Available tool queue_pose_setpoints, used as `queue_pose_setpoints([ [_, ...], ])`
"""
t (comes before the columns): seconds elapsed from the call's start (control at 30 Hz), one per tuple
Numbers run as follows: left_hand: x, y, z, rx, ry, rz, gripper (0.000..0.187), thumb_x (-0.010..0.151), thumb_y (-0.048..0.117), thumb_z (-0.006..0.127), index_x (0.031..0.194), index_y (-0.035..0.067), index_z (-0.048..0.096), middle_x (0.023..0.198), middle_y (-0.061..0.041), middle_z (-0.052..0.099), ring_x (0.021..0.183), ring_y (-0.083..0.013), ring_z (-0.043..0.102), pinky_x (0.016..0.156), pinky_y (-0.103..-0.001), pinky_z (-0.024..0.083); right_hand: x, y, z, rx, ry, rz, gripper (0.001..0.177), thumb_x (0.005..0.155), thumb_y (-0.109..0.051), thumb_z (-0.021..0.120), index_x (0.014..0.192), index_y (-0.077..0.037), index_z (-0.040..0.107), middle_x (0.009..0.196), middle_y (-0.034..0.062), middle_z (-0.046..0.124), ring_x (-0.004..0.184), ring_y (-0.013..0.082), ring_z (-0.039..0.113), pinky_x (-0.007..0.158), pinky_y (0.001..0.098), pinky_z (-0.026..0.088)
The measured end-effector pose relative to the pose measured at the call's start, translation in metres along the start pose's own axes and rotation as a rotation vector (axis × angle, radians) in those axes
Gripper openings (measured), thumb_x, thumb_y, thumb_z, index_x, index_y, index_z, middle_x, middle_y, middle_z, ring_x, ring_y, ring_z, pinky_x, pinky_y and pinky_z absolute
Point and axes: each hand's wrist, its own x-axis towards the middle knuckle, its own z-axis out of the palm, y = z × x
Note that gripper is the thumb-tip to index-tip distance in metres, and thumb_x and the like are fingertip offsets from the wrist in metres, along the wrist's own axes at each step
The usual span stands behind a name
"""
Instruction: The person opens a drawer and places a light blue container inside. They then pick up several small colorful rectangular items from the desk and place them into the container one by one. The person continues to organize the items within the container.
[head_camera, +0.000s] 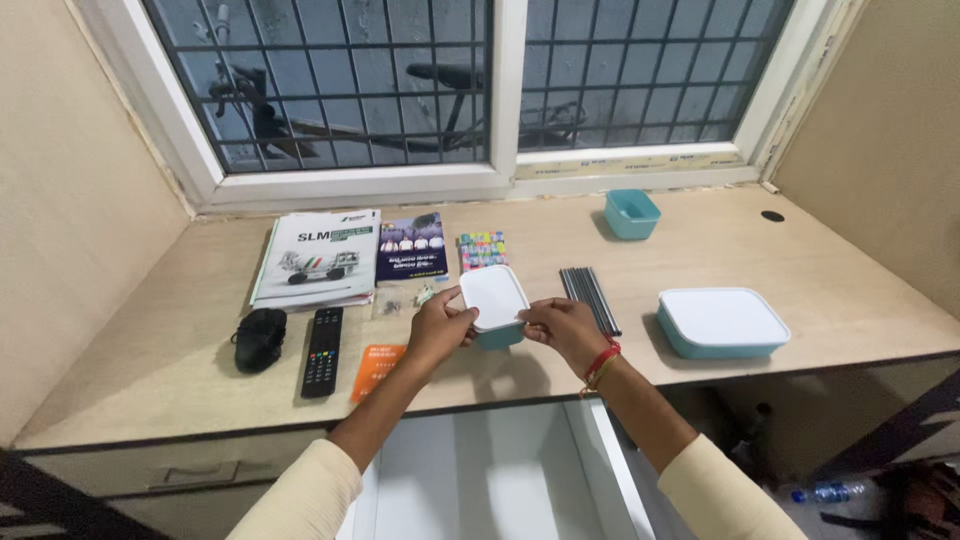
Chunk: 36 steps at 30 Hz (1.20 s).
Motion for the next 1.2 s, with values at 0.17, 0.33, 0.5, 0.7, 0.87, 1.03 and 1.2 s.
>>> queue_pose_setpoints([
  [0.17,-0.04,-0.006,-0.011,0.041,-0.028,-0.005,0.065,0.088,0.013,0.069,0.149,0.004,0.049,0.087,-0.01,0.076,0.068,-0.0137,0.073,0.058,-0.028,0.061,-0.042,0.01,0.012,-0.039,-0.024,0.025,0.02,0.089,-0.005,0.072,0.103,0.007,0.066,0.09,0.0103,0.069,0.078,0.0149,0.068,0.078,0.0271,0.06],
  [0.33,-0.066,-0.007,-0.016,0.087,-0.037,0.062,0.062,0.088,0.014,0.07,0.147,0.004,0.052,0.085,-0.01,0.075,0.066,-0.0127,0.07,0.057,-0.027,0.058,-0.066,0.014,0.018,-0.087,-0.021,0.077,0.022,0.09,-0.006,0.072,0.106,0.003,0.06,0.091,0.0106,0.068,0.08,0.0159,0.069,0.079,0.0278,0.061],
  [0.5,-0.079,-0.007,-0.017,0.121,-0.03,0.03,0.064,0.088,0.014,0.071,0.148,0.002,0.051,0.087,-0.009,0.074,0.065,-0.0124,0.07,0.057,-0.026,0.058,-0.076,0.02,0.019,-0.054,-0.026,0.103,0.021,0.09,-0.004,0.071,0.105,0.002,0.059,0.092,0.0113,0.068,0.08,0.0169,0.069,0.076,0.0282,0.06],
  [0.7,-0.086,-0.008,-0.016,0.124,-0.04,0.05,0.064,0.089,0.015,0.07,0.148,0.002,0.049,0.088,-0.009,0.074,0.067,-0.0119,0.071,0.057,-0.026,0.059,-0.079,0.026,0.015,-0.057,-0.02,0.134,0.025,0.09,-0.007,0.071,0.109,0.005,0.061,0.091,0.0133,0.068,0.08,0.0167,0.069,0.075,0.0285,0.059],
  [0.87,-0.088,-0.007,-0.016,0.161,-0.047,0.012,0.063,0.092,0.017,0.068,0.149,0.002,0.046,0.09,-0.009,0.073,0.07,-0.0124,0.073,0.058,-0.027,0.061,-0.084,0.025,0.014,-0.089,-0.049,0.11,0.032,0.091,-0.012,0.071,0.114,0.007,0.061,0.091,0.0104,0.069,0.079,0.0147,0.069,0.076,0.0269,0.06],
  [1.03,-0.095,-0.007,-0.015,0.083,-0.045,0.039,0.059,0.092,0.016,0.069,0.147,0.002,0.051,0.09,-0.01,0.073,0.069,-0.013,0.073,0.059,-0.027,0.061,-0.087,0.026,0.017,-0.161,-0.016,0.145,0.035,0.096,-0.023,0.069,0.115,0.006,0.062,0.088,0.0088,0.063,0.075,0.0129,0.064,0.074,0.0276,0.059],
  [1.2,-0.124,-0.004,-0.025,0.076,-0.132,0.094,0.058,0.092,0.013,0.067,0.148,0.007,0.055,0.086,-0.009,0.073,0.065,-0.0126,0.071,0.058,-0.026,0.06,-0.101,0.026,0.002,-0.124,-0.177,0.139,0.031,0.1,-0.021,0.068,0.106,0.009,0.063,0.086,0.0071,0.062,0.075,0.0151,0.064,0.073,0.0295,0.059],
])
